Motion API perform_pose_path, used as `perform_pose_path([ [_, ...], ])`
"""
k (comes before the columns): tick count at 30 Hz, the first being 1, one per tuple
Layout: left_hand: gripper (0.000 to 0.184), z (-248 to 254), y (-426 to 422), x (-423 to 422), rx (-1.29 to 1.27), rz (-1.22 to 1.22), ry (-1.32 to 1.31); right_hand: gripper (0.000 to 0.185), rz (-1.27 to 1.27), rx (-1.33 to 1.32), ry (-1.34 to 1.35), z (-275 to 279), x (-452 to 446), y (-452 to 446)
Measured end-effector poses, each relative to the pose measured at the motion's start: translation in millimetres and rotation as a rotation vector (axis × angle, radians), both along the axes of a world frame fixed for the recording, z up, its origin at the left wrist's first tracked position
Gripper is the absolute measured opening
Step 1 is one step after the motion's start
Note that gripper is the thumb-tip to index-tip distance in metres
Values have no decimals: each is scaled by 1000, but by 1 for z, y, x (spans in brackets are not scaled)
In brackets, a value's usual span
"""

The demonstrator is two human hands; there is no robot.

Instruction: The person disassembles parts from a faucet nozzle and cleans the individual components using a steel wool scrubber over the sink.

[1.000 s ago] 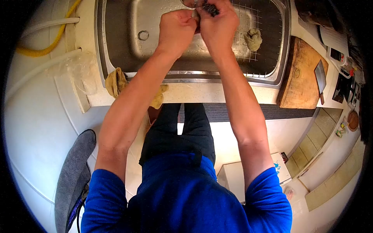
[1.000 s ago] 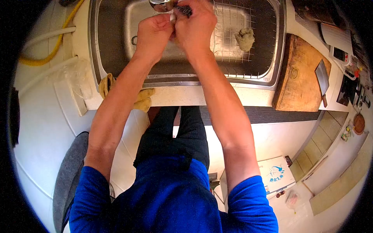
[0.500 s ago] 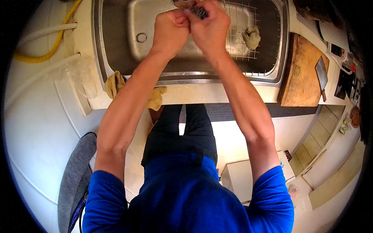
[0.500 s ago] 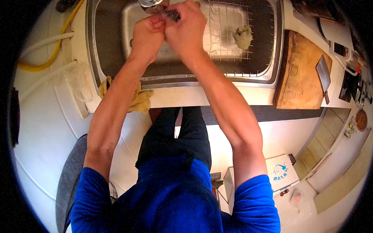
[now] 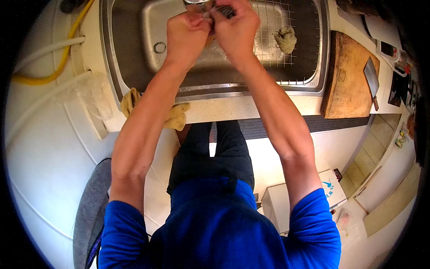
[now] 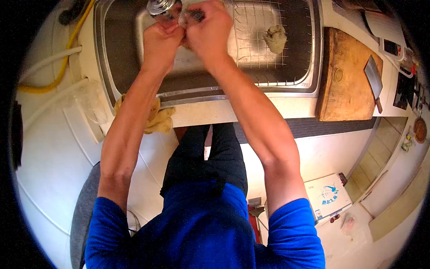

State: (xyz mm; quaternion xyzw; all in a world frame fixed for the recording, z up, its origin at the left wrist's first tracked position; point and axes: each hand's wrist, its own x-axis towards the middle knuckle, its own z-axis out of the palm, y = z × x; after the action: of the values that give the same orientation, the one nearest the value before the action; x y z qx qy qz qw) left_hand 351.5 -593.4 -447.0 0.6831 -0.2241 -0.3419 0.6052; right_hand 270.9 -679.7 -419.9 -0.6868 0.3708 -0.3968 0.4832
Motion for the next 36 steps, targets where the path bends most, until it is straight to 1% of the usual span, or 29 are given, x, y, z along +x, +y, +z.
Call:
perform_pose_path([
  [1, 10, 4, -1, -1, -2, -7, -2, 11, 62, -22, -10, 2, 0, 4],
  [2, 9, 8, 0, -4, -28, 38, 56, 11, 124, -43, -18, 4, -1, 6],
  [3, 9, 11, 0, -7, -53, 83, 117, 11, 117, -41, -14, 2, -3, 5],
  [5, 11, 7, 1, -7, -23, 61, 65, 11, 5, -31, 30, -2, -3, 0],
  [6, 13, 9, -1, -5, 3, 39, 10, 11, 3, -35, 26, 0, -2, 0],
  [7, 13, 11, -1, -7, 6, 35, 11, 11, 56, -55, 22, 1, -4, 5],
  [9, 15, 15, 3, -11, -84, 55, 188, 11, 106, -70, 21, -1, -7, 9],
  [10, 15, 11, 4, -10, -82, 58, 186, 11, 50, -22, 33, -3, -5, 8],
  [11, 14, 4, 4, -5, -9, 17, 50, 11, -8, 21, 39, -6, -2, 6],
  [12, 14, 6, 3, -4, 68, -29, -82, 10, 99, -7, -32, -3, -3, 10],
  [13, 14, 7, 4, -7, 75, -35, -78, 10, 93, 0, -29, -4, -4, 9],
  [15, 12, 12, 3, -13, -35, 39, 184, 9, 7, 10, 36, -5, -4, 2],
  [16, 12, 13, 3, -11, -40, 41, 178, 9, -34, -44, 14, -5, -2, 5],
  [17, 12, 13, 5, -8, 35, 23, 53, 9, -37, -47, 9, -5, -1, 7],
  [18, 12, 12, 7, -7, 113, 2, -67, 9, 35, -52, -13, -2, -3, 12],
  [19, 12, 9, 7, -9, 116, -6, -62, 10, 106, -55, -31, 0, -5, 15],
  [20, 13, 6, 5, -9, 22, 9, 22, 11, 64, 126, -54, 0, -3, 12],
  [21, 13, 9, 3, -9, -73, 27, 101, 11, 65, 126, -56, -1, -3, 13],
  [23, 14, 17, 0, -2, -48, 49, 55, 11, 89, -98, 2, -2, 1, 11],
  [24, 14, 20, 0, -2, -16, 70, 22, 11, 83, -95, 5, -2, 1, 11],
  [27, 13, 19, 0, -2, -18, 29, -43, 12, -29, 20, -15, -3, 4, 3],
  [28, 13, 17, 0, 3, -21, 28, -47, 12, -30, 18, -19, -4, 7, 2],
  [30, 14, 14, 4, 9, 36, -33, -123, 11, 52, -39, -1, -9, 6, 3],
  [31, 14, 13, 7, 6, 38, -39, -117, 10, 92, -65, 13, -12, 3, 3],
  [32, 13, 14, 11, 3, 22, -34, -12, 12, 44, 158, -28, -15, 3, -1],
  [33, 13, 15, 11, 3, -2, -27, 86, 12, 45, 150, -33, -21, 3, -4],
  [34, 13, 12, 10, 3, -7, -27, 83, 11, -19, 188, -28, -27, 1, -5],
  [35, 13, 10, 12, 0, -78, 13, 234, 13, -85, 236, -17, -34, -4, -2],
  [36, 13, 10, 12, -2, -152, 54, 385, 17, -136, 338, -111, -34, -9, 1],
])
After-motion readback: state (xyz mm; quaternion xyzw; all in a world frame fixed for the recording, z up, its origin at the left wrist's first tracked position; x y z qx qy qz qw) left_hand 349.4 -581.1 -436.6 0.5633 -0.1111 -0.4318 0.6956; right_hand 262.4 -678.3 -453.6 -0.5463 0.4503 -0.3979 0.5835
